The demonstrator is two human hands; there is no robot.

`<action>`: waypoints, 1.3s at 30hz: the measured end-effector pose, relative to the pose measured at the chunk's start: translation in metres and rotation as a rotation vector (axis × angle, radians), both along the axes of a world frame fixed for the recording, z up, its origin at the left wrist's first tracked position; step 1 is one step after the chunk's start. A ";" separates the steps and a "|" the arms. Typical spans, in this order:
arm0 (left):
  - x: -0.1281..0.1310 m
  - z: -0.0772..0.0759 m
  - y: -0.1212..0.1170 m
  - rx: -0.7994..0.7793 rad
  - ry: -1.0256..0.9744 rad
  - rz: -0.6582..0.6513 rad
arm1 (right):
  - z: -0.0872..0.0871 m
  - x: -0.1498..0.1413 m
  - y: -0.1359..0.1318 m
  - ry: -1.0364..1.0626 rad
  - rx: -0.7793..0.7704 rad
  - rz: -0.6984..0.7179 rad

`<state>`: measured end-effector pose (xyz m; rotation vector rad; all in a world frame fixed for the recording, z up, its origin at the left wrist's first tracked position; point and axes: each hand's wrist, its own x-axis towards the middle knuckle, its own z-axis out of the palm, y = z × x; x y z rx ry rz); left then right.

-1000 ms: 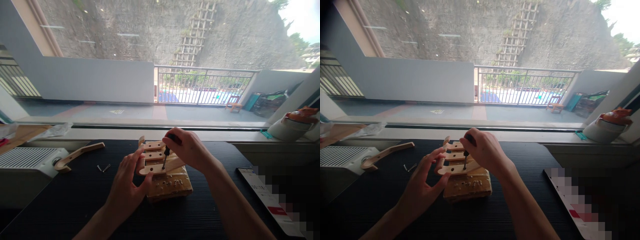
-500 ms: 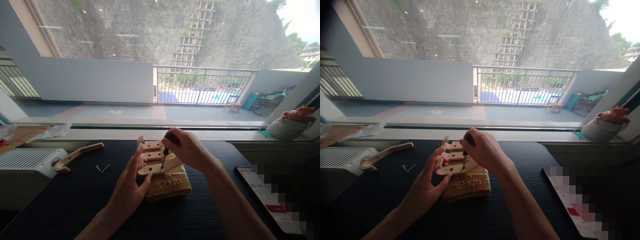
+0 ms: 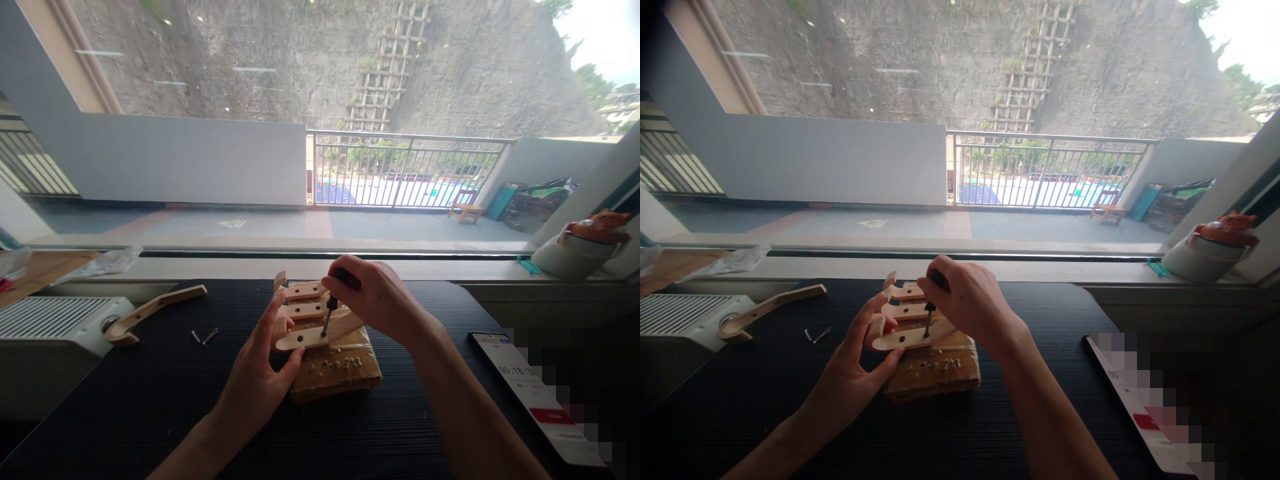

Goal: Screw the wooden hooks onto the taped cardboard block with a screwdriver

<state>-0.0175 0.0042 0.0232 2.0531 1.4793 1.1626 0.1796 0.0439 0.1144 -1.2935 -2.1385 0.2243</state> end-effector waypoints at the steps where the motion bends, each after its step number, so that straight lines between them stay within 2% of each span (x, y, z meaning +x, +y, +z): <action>1: 0.000 0.000 0.000 -0.002 0.000 0.001 | 0.001 0.001 -0.001 -0.003 -0.005 0.020; 7: 0.001 -0.002 0.001 0.030 0.002 0.025 | 0.006 -0.002 -0.009 0.006 0.003 0.109; 15: -0.002 -0.006 0.003 -0.003 -0.002 0.009 | -0.001 -0.002 -0.001 0.012 0.012 -0.049; 22: -0.002 -0.006 0.002 0.004 -0.004 -0.003 | 0.004 -0.006 -0.009 0.012 0.023 0.156; 24: -0.002 -0.006 0.002 0.005 0.007 -0.007 | 0.003 -0.007 -0.008 0.002 0.023 0.122; 29: -0.002 -0.008 0.002 0.024 0.010 -0.013 | 0.001 -0.004 -0.004 -0.034 0.021 -0.071; 35: -0.003 -0.009 0.002 0.013 0.000 -0.011 | 0.006 -0.003 -0.011 -0.033 -0.022 0.065; 39: -0.003 -0.008 0.003 0.023 0.012 -0.012 | 0.003 -0.004 -0.008 -0.038 -0.007 0.029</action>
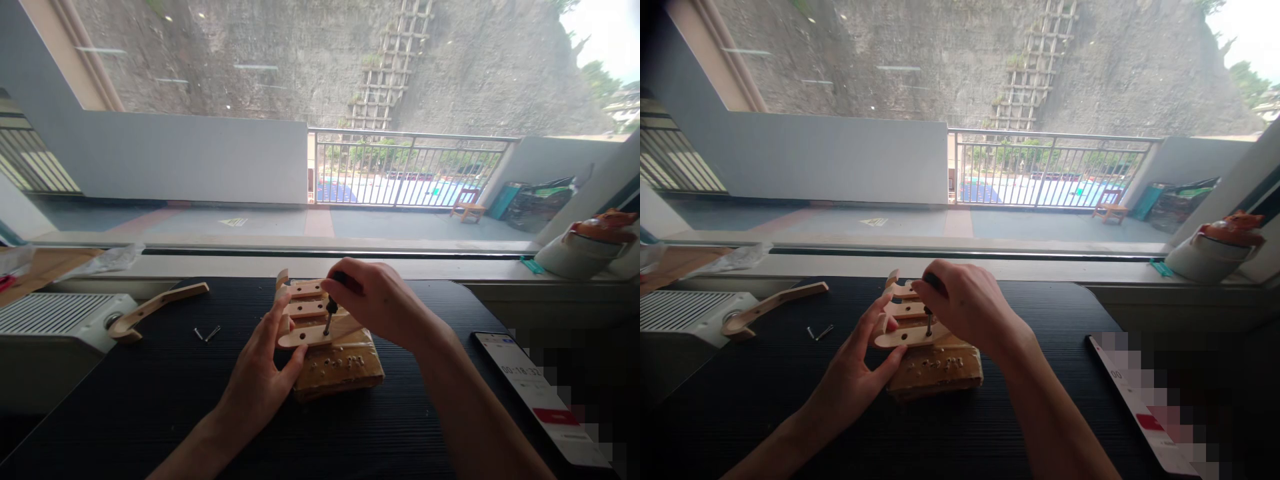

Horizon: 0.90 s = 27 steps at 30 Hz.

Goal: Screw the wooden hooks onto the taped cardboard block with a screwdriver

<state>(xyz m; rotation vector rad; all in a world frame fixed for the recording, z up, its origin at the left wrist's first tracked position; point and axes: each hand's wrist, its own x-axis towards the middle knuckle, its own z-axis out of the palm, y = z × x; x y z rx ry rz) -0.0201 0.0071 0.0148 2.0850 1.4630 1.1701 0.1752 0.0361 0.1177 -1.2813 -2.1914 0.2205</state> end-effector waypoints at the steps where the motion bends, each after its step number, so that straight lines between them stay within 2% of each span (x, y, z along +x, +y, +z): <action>1: 0.000 0.000 0.000 -0.001 0.000 -0.002 | -0.001 0.000 0.002 0.001 0.003 -0.025; 5: 0.000 0.000 0.000 -0.006 -0.003 -0.005 | -0.002 0.001 0.004 0.012 0.019 -0.071; 12: 0.000 0.002 -0.001 0.006 0.012 0.002 | 0.002 -0.003 -0.005 0.016 0.001 0.089; 14: 0.000 0.003 -0.001 0.011 0.016 0.001 | 0.000 -0.004 -0.003 0.006 0.005 0.064; 18: 0.000 0.005 -0.001 0.012 0.016 -0.009 | -0.004 -0.002 0.004 -0.002 0.032 -0.080; 20: 0.001 0.004 -0.001 0.019 0.014 -0.013 | -0.002 -0.001 0.004 -0.003 0.031 -0.096; 27: 0.000 0.002 0.000 0.025 0.025 -0.001 | 0.004 -0.002 -0.005 0.041 -0.036 0.092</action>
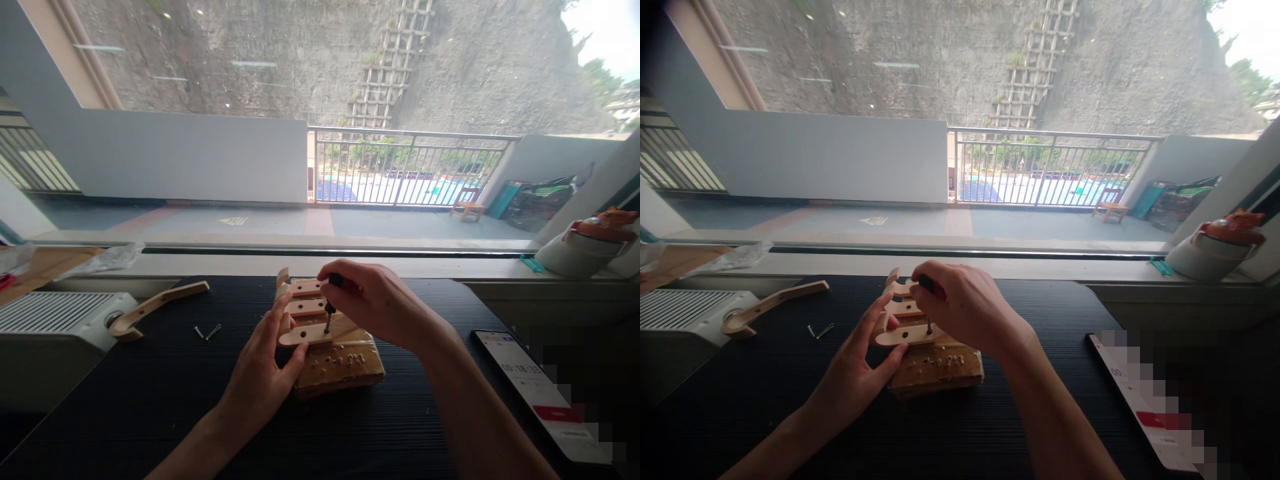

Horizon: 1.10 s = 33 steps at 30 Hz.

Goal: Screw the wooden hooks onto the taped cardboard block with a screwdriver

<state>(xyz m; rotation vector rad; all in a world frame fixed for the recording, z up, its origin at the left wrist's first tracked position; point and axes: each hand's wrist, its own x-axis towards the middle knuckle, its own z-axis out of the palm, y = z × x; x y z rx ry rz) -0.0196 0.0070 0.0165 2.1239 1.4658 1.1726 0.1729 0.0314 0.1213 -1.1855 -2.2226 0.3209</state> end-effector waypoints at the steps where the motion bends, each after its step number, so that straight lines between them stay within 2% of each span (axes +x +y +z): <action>1: 0.000 0.000 0.000 0.002 0.001 -0.001 | -0.001 -0.001 0.001 -0.001 0.002 0.005; 8: 0.000 0.000 0.000 -0.007 -0.009 -0.012 | -0.007 0.001 0.008 -0.013 0.021 -0.139; 10: 0.000 0.000 0.000 -0.009 -0.004 -0.013 | -0.005 0.002 0.007 -0.005 0.016 -0.126; 16: 0.000 0.002 0.000 0.003 0.005 -0.007 | 0.000 -0.001 0.000 0.024 -0.011 0.032; 24: 0.000 0.000 0.000 -0.016 -0.010 -0.017 | -0.009 0.001 0.011 0.026 0.009 -0.149; 30: 0.001 0.001 0.001 -0.003 -0.002 -0.001 | -0.004 -0.001 0.004 -0.007 0.044 -0.062; 33: 0.000 0.000 0.001 0.009 -0.002 -0.004 | -0.004 -0.002 0.005 -0.037 0.059 -0.092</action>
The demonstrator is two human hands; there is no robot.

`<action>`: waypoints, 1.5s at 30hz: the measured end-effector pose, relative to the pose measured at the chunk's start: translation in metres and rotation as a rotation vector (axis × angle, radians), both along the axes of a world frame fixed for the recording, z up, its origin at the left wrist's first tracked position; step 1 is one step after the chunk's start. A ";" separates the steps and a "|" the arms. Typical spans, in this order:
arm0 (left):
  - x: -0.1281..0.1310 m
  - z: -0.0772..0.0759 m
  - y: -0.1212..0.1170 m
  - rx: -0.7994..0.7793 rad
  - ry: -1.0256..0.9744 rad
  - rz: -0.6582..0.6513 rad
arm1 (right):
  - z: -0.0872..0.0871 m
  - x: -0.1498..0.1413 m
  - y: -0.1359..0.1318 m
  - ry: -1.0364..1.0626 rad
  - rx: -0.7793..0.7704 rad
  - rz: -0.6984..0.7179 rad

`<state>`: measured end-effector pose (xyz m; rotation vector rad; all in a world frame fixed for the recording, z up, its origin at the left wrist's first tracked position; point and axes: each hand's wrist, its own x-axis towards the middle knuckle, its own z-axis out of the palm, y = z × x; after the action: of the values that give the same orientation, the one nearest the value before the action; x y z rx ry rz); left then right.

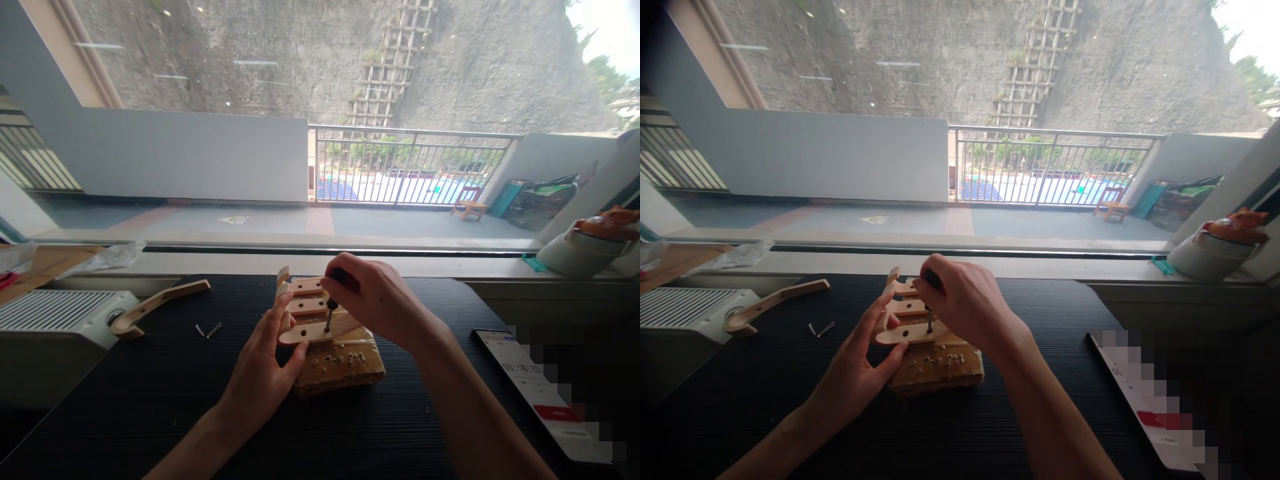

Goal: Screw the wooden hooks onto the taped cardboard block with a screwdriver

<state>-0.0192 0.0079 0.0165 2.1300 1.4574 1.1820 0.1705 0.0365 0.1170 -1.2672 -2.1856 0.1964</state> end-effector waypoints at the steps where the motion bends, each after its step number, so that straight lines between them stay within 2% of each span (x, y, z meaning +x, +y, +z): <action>1: 0.000 0.000 0.000 -0.004 -0.004 -0.005 | -0.001 0.000 0.001 -0.005 0.005 -0.029; 5: -0.001 0.000 -0.001 -0.016 -0.011 -0.013 | -0.002 0.003 0.002 -0.016 0.018 -0.103; 10: 0.000 0.002 -0.001 0.002 0.003 -0.006 | 0.004 0.004 -0.004 0.001 -0.035 0.025; 12: 0.000 0.002 -0.001 -0.001 0.010 0.000 | 0.004 0.004 -0.004 0.003 -0.046 0.036; 19: 0.000 0.003 -0.002 -0.012 0.000 -0.015 | -0.003 0.005 0.005 0.023 -0.028 -0.088; 27: -0.001 0.000 -0.002 -0.018 0.001 0.001 | 0.001 0.002 -0.004 -0.001 -0.063 0.047; 34: -0.001 -0.002 -0.001 -0.029 -0.025 -0.007 | -0.005 0.001 0.004 -0.022 -0.022 -0.107; 41: -0.001 0.000 -0.001 -0.024 -0.003 -0.002 | 0.001 0.002 -0.004 -0.007 -0.055 0.047; 45: -0.002 0.000 -0.001 -0.033 -0.010 -0.011 | -0.004 0.001 0.002 -0.007 -0.045 -0.024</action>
<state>-0.0210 0.0066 0.0162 2.1043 1.4491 1.1557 0.1712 0.0387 0.1130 -1.3203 -2.1819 0.2326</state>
